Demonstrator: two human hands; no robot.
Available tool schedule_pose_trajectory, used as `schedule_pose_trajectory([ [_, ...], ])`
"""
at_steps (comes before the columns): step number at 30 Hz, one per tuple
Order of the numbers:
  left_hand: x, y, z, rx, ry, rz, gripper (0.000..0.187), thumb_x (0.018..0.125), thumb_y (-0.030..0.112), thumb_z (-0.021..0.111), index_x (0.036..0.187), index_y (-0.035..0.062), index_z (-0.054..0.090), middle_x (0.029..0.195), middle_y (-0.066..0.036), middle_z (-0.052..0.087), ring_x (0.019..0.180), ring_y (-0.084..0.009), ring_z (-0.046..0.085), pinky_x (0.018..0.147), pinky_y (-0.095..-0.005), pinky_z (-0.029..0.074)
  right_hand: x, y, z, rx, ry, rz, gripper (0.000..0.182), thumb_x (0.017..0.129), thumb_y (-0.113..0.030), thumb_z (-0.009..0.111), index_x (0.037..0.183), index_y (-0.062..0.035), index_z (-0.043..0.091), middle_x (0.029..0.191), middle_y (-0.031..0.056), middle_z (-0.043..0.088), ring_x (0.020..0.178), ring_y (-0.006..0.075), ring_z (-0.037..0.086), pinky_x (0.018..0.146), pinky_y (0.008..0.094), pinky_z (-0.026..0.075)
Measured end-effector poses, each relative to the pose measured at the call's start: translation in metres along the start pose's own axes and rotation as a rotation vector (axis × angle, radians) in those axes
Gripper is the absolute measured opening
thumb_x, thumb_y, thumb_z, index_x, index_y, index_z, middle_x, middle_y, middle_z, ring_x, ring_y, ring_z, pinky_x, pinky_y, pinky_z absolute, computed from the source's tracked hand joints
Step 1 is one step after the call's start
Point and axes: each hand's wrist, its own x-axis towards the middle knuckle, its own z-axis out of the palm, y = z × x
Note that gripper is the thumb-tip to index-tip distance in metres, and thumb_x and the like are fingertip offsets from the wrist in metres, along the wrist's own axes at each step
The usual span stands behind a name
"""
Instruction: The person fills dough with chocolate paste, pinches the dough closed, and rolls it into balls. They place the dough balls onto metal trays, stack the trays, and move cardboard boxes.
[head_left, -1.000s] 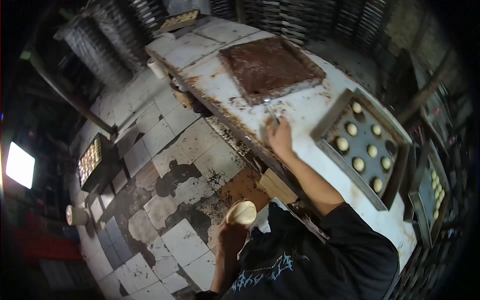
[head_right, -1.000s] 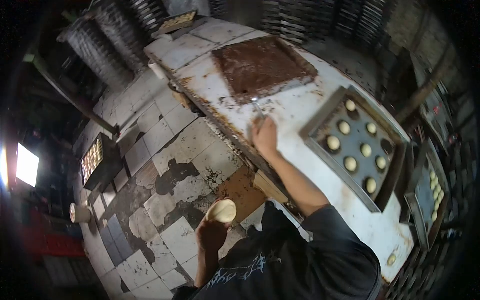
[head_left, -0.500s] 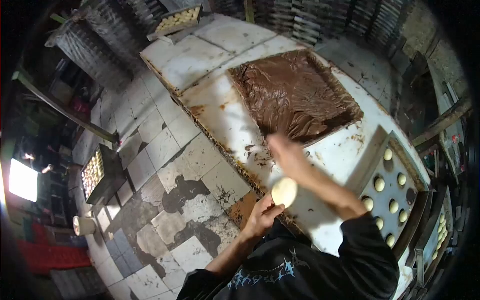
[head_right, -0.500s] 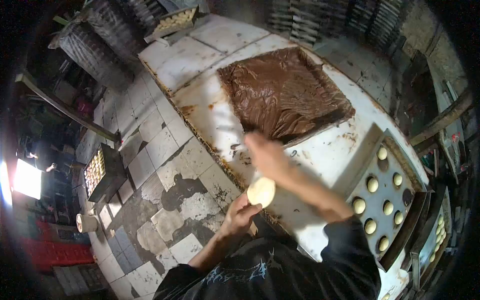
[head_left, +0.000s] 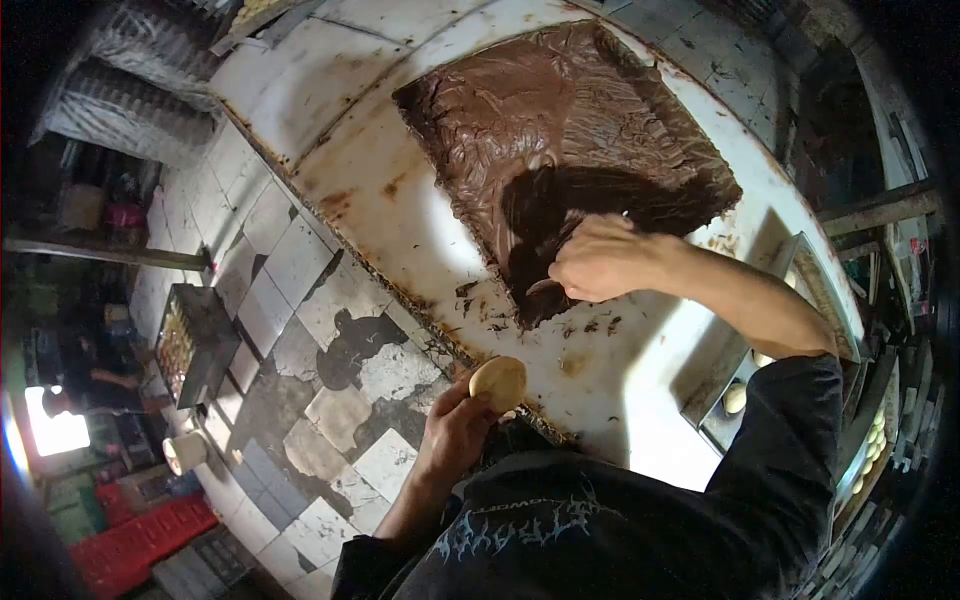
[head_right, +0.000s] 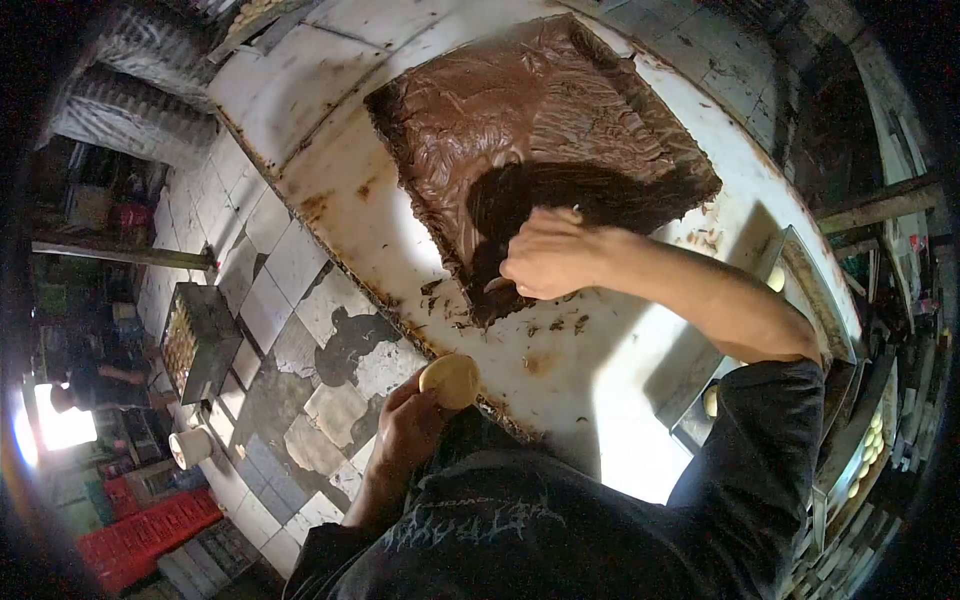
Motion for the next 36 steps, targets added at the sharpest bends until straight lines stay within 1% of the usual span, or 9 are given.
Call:
schedule_pose_trajectory([
  [8,0.020,0.010,-0.001,-0.259,-0.064,0.038,0.046,0.089,0.019,0.041,0.128,-0.0054,0.039,0.122,-0.019,0.049,0.112,-0.0276,0.049,0.097,-0.0368,0.041,-0.051,0.011,-0.024,0.686,0.544,-0.260,0.010,0.079,-0.010,0.057,0.081,-0.0014,0.061,0.073,0.0140,0.061,0.069,0.0272,0.061,0.062,0.0389,0.048],
  [10,0.034,0.005,-0.010,0.404,-0.047,0.304,0.046,0.090,0.022,0.040,0.127,-0.0037,0.039,0.123,-0.016,0.049,0.116,-0.0255,0.045,0.102,-0.0411,0.034,-0.062,0.001,-0.024,0.857,0.835,-0.154,0.012,0.079,-0.010,0.061,0.088,-0.0019,0.064,0.079,0.0117,0.064,0.071,0.0253,0.063,0.064,0.0366,0.049],
  [11,0.023,0.028,0.023,-0.268,-0.029,0.206,0.046,0.090,0.025,0.041,0.127,-0.0019,0.040,0.124,-0.014,0.048,0.119,-0.0252,0.043,0.106,-0.0447,0.027,-0.068,-0.005,-0.028,0.756,0.855,-0.106,0.016,0.079,-0.009,0.064,0.093,-0.0023,0.065,0.082,0.0098,0.066,0.074,0.0233,0.064,0.065,0.0339,0.051],
  [15,0.023,0.052,0.040,-0.453,-0.570,0.291,0.044,0.091,0.029,0.036,0.124,0.0003,0.043,0.128,-0.016,0.046,0.122,-0.0284,0.042,0.109,-0.0446,0.022,-0.061,-0.043,-0.020,0.733,1.116,-0.109,0.012,0.079,-0.010,0.065,0.089,-0.0038,0.065,0.079,0.0079,0.059,0.065,0.0217,0.059,0.054,0.0318,0.047],
  [22,0.002,0.075,-0.001,-0.581,-0.833,0.324,0.062,0.081,0.031,0.051,0.133,0.0002,0.036,0.134,-0.018,0.042,0.124,-0.0341,0.040,0.105,-0.0494,0.029,-0.062,-0.053,0.031,0.629,1.182,0.051,0.011,0.081,-0.006,0.063,0.089,-0.0001,0.063,0.075,0.0114,0.055,0.065,0.0245,0.053,0.058,0.0346,0.044],
  [24,-0.022,0.081,-0.025,-0.253,-0.409,0.390,0.064,0.081,0.017,0.052,0.138,0.0012,0.028,0.132,-0.020,0.042,0.119,-0.0339,0.046,0.100,-0.0484,0.038,-0.070,-0.066,0.065,0.787,1.155,0.392,0.011,0.083,-0.007,0.060,0.092,0.0003,0.063,0.074,0.0130,0.055,0.063,0.0244,0.053,0.057,0.0339,0.043],
  [31,-0.047,0.032,-0.033,-0.385,-0.485,0.357,0.079,0.078,0.016,0.065,0.142,0.0075,0.020,0.095,-0.011,0.058,0.085,-0.0244,0.061,0.071,-0.0388,0.055,-0.034,-0.138,0.143,0.279,1.415,0.843,0.016,0.084,-0.006,0.059,0.098,-0.0026,0.065,0.077,0.0099,0.054,0.069,0.0197,0.050,0.058,0.0305,0.040],
  [33,-0.044,0.006,-0.030,-0.336,-0.611,0.308,0.081,0.073,0.026,0.068,0.140,0.0106,0.025,0.084,-0.008,0.057,0.074,-0.0216,0.058,0.062,-0.0367,0.050,-0.044,-0.180,0.088,0.381,1.512,0.898,0.012,0.083,-0.004,0.058,0.093,-0.0009,0.065,0.078,0.0115,0.060,0.069,0.0280,0.055,0.066,0.0360,0.043],
  [36,-0.076,-0.020,-0.020,-0.142,-0.713,0.157,0.081,0.068,0.009,0.059,0.140,0.0116,0.022,0.091,-0.009,0.053,0.077,-0.0187,0.053,0.071,-0.0325,0.044,-0.053,-0.226,0.060,1.338,1.183,0.398,0.027,0.094,-0.021,0.049,0.089,0.0010,0.065,0.077,0.0041,0.057,0.070,0.0116,0.047,0.063,0.0262,0.041],
])
